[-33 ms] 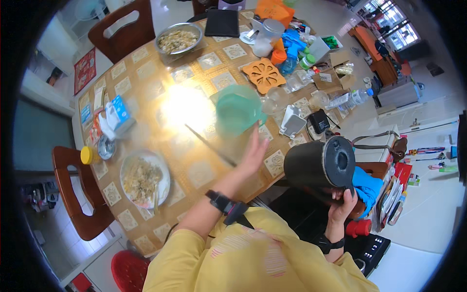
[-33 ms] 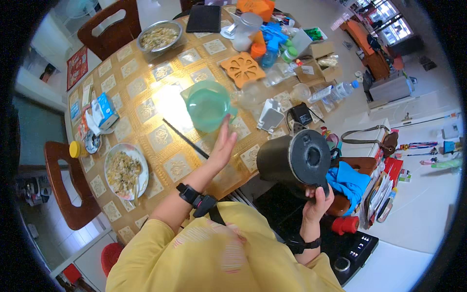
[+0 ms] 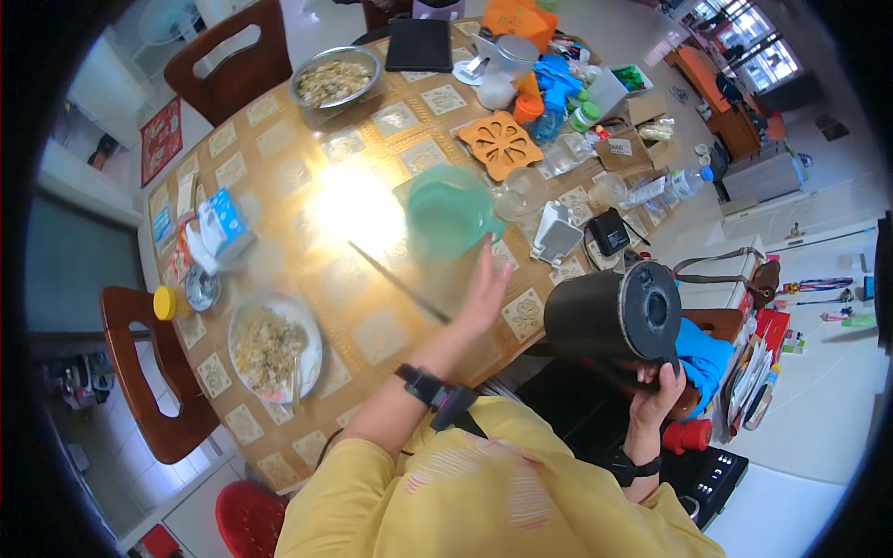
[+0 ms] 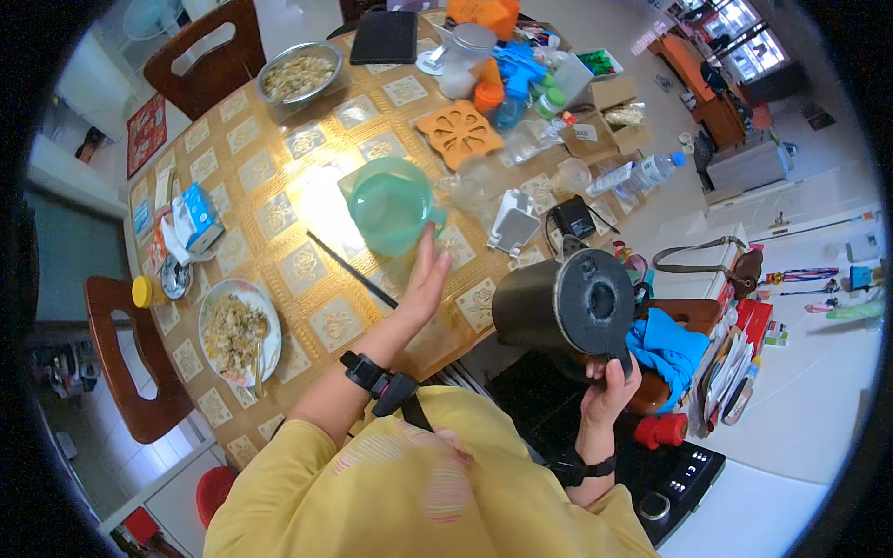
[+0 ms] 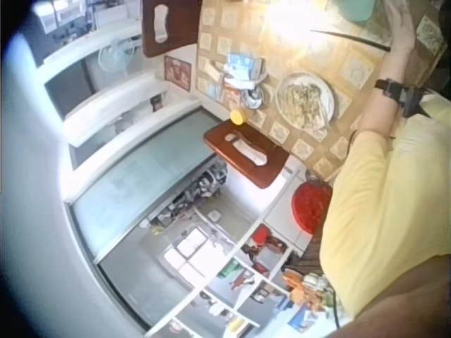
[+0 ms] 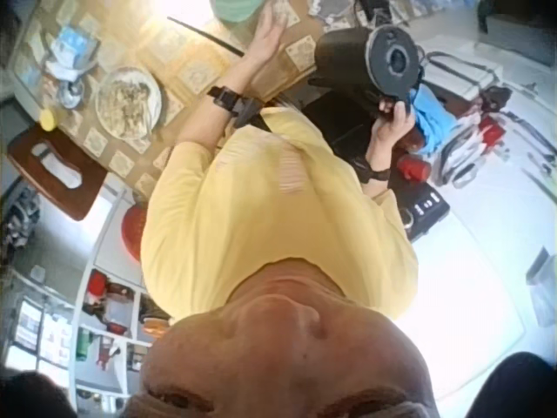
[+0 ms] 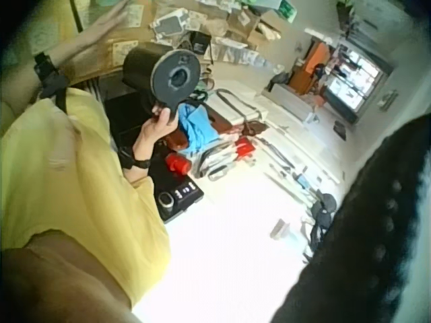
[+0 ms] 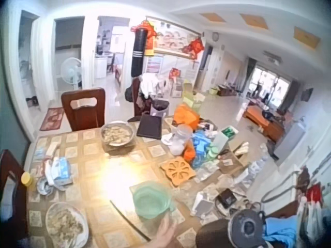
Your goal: The person picks up a water bottle and a plastic pitcher, then pours water from the bottle into a black kettle while standing at a dining table.
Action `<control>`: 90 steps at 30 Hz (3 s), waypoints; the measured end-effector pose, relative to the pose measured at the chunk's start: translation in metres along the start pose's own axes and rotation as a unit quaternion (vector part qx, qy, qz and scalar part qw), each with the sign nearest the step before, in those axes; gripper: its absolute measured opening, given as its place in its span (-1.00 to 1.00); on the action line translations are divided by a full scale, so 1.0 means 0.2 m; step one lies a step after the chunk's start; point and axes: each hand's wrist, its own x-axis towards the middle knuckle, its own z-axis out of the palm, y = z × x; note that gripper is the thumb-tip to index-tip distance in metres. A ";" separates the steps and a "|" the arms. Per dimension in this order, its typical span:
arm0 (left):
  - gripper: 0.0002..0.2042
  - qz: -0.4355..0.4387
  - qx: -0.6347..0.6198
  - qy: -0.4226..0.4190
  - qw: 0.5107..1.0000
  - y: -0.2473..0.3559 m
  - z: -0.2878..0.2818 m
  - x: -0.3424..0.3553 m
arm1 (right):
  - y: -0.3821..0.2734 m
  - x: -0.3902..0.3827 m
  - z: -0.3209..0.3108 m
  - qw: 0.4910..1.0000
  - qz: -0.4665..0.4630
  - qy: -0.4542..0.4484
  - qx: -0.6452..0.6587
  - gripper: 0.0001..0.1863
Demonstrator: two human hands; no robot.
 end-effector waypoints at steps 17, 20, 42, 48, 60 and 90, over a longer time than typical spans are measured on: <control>-0.68 0.089 0.285 0.300 0.906 -0.08 -0.11 -0.11 | 0.12 0.57 -0.21 0.992 0.051 -0.078 0.082 -0.68; -0.75 0.094 0.026 0.313 0.945 -0.05 -0.17 -0.14 | 0.12 0.64 -0.23 0.990 0.056 -0.095 0.084 -0.68; -0.79 0.050 -0.075 0.202 0.975 0.14 -0.13 -0.03 | 0.08 0.69 -0.42 0.992 0.060 -0.051 0.099 -0.61; -0.69 0.044 -0.012 0.230 0.972 0.19 -0.09 0.07 | 0.11 0.67 -0.48 0.988 0.060 -0.046 0.133 -0.62; -0.74 -0.018 0.061 0.187 0.980 0.28 -0.15 0.21 | 0.12 0.72 -0.49 0.990 0.061 -0.044 0.118 -0.61; -0.76 -0.063 0.142 0.146 0.977 0.39 -0.20 0.24 | 0.15 0.73 -0.43 0.984 0.106 -0.078 0.117 -0.56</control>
